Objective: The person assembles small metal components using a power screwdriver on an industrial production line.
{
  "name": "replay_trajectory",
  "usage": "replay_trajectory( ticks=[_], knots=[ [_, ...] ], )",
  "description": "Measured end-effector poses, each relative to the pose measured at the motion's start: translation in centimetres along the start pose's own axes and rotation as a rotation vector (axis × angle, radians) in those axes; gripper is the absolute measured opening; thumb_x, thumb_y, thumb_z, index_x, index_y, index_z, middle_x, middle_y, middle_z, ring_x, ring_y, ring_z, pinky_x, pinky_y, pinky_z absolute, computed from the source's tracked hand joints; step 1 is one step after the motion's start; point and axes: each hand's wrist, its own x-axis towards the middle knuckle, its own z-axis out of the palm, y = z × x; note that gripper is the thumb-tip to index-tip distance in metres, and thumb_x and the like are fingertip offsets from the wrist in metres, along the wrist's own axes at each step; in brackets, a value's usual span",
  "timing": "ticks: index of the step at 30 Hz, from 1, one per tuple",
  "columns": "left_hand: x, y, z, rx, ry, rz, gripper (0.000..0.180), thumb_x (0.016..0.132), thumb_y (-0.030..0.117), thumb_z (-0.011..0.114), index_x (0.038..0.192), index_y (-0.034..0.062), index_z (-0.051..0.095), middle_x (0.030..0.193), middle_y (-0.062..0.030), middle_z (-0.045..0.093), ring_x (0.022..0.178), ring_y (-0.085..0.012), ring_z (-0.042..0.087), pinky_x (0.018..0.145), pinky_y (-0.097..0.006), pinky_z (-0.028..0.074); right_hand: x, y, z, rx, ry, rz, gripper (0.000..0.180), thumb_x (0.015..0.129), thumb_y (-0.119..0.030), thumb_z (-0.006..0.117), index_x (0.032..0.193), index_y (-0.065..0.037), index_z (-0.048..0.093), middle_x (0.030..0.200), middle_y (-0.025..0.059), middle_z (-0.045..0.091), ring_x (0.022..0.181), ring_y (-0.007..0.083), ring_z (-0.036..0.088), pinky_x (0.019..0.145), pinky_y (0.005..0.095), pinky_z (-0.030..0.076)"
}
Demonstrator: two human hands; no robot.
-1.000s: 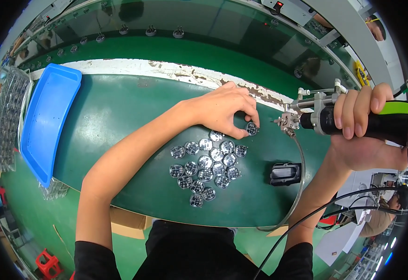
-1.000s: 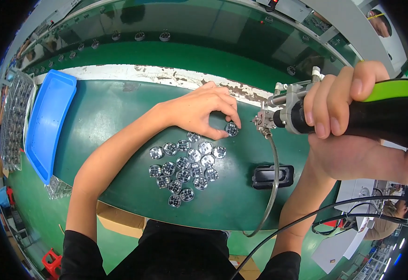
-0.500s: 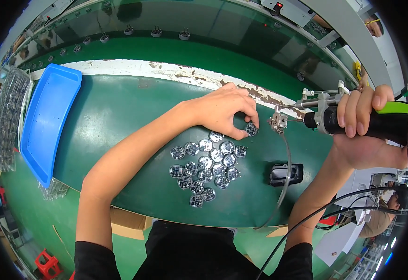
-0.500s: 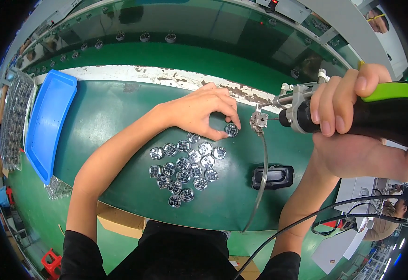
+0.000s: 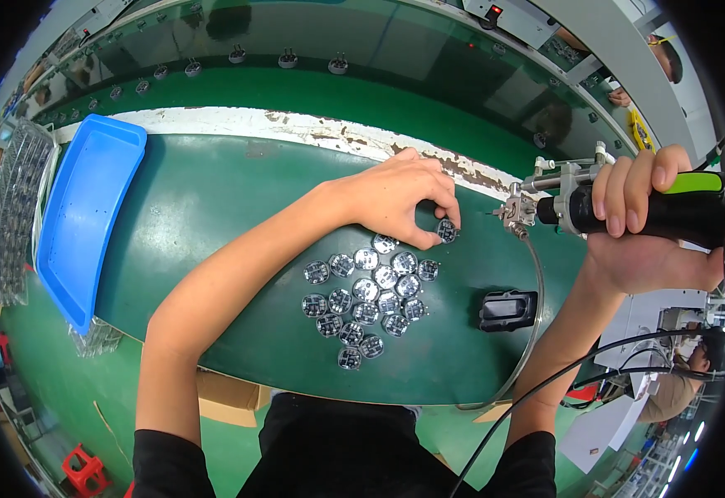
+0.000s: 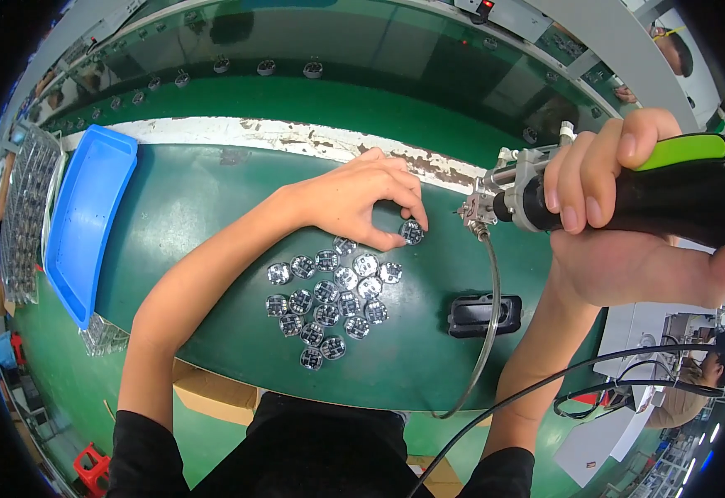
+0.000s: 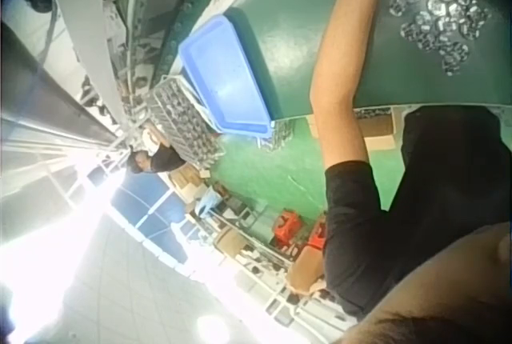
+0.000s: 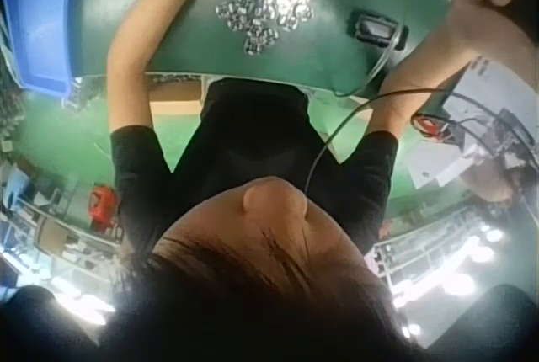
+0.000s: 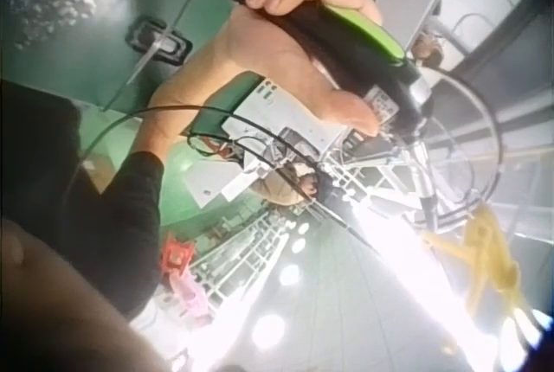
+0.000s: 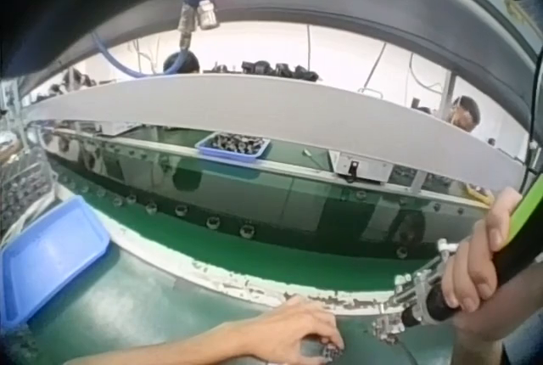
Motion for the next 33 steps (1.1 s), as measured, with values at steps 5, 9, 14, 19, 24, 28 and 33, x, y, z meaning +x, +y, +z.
replay_trajectory(
  ticks=[5, 9, 14, 19, 24, 28, 33],
  knots=[
    [-0.5, -0.1, -0.4, 0.002, -0.003, -0.006, 0.029, 0.08, 0.029, 0.081, 0.107, 0.0192, 0.078, 0.092, 0.0045, 0.063, 0.101, -0.0157, 0.057, 0.091, -0.036, 0.034, -0.6, -1.0, -0.1, -0.3, 0.043, -0.01, 0.087, 0.078, -0.091, 0.048, 0.096, -0.006, 0.049, 0.061, -0.0005, 0.044, 0.047, 0.0099, 0.042, 0.048, 0.0245, 0.036],
    [0.5, 0.3, -0.4, -0.007, -0.015, 0.009, 0.031, 0.079, 0.029, 0.081, 0.108, 0.0191, 0.078, 0.093, 0.0042, 0.063, 0.103, -0.0162, 0.058, 0.093, -0.036, 0.035, -0.6, -2.5, 0.6, -0.641, 0.095, -0.032, 0.091, 0.077, -0.094, 0.049, 0.097, -0.005, 0.05, 0.06, -0.0007, 0.044, 0.047, 0.0101, 0.043, 0.048, 0.0248, 0.036],
    [0.3, 0.3, -0.4, 0.002, -0.012, 0.015, 0.032, 0.078, 0.028, 0.079, 0.109, 0.0192, 0.078, 0.094, 0.0045, 0.063, 0.105, -0.0179, 0.058, 0.095, -0.04, 0.036, -0.8, -2.1, 1.9, -0.589, 0.464, 0.063, 0.104, 0.075, -0.102, 0.043, 0.097, -0.001, 0.056, 0.054, -0.001, 0.042, 0.043, 0.0126, 0.042, 0.041, 0.0288, 0.034],
    [0.2, 0.4, -0.8, 0.039, -0.045, 0.014, 0.034, 0.077, 0.029, 0.079, 0.11, 0.019, 0.077, 0.091, 0.0018, 0.061, 0.103, -0.0207, 0.058, 0.1, -0.04, 0.038, -2.4, -0.5, 3.0, -0.724, 0.462, 0.061, 0.093, 0.092, -0.089, 0.041, 0.089, 0.0, 0.067, 0.051, 0.002, 0.052, 0.043, 0.0089, 0.049, 0.041, 0.0244, 0.037],
    [1.1, 4.1, -2.5, -0.202, 0.225, -0.073, 0.076, 0.083, 0.034, 0.081, 0.15, 0.0103, 0.053, 0.13, -0.0093, 0.055, 0.109, -0.0227, 0.055, 0.095, -0.038, 0.044, -2.6, -1.4, 4.7, -0.714, 0.422, 0.025, 0.066, 0.098, -0.067, 0.061, 0.098, -0.001, 0.067, 0.066, 0.0018, 0.06, 0.059, 0.0081, 0.058, 0.053, 0.025, 0.044],
    [3.1, 9.1, -2.9, -0.002, 0.529, 0.137, 0.086, 0.079, 0.03, 0.085, 0.151, 0.0023, 0.047, 0.139, -0.0113, 0.052, 0.113, -0.0254, 0.056, 0.095, -0.039, 0.045, -2.6, -1.7, 5.8, -0.734, 0.368, -0.001, 0.046, 0.098, -0.045, 0.075, 0.103, -0.001, 0.065, 0.08, 0.0009, 0.068, 0.067, 0.0053, 0.059, 0.058, 0.0245, 0.046],
    [5.4, 14.0, -1.5, -0.067, 0.627, -0.009, 0.066, 0.079, 0.012, 0.084, 0.138, 0.0014, 0.055, 0.13, -0.0144, 0.06, 0.117, -0.0293, 0.063, 0.099, -0.039, 0.05, -3.6, -4.3, 7.8, -0.995, 0.313, 0.135, 0.03, 0.097, -0.027, 0.077, 0.11, 0.0, 0.069, 0.094, 0.0037, 0.07, 0.082, 0.0082, 0.066, 0.074, 0.0263, 0.056]
  ],
)
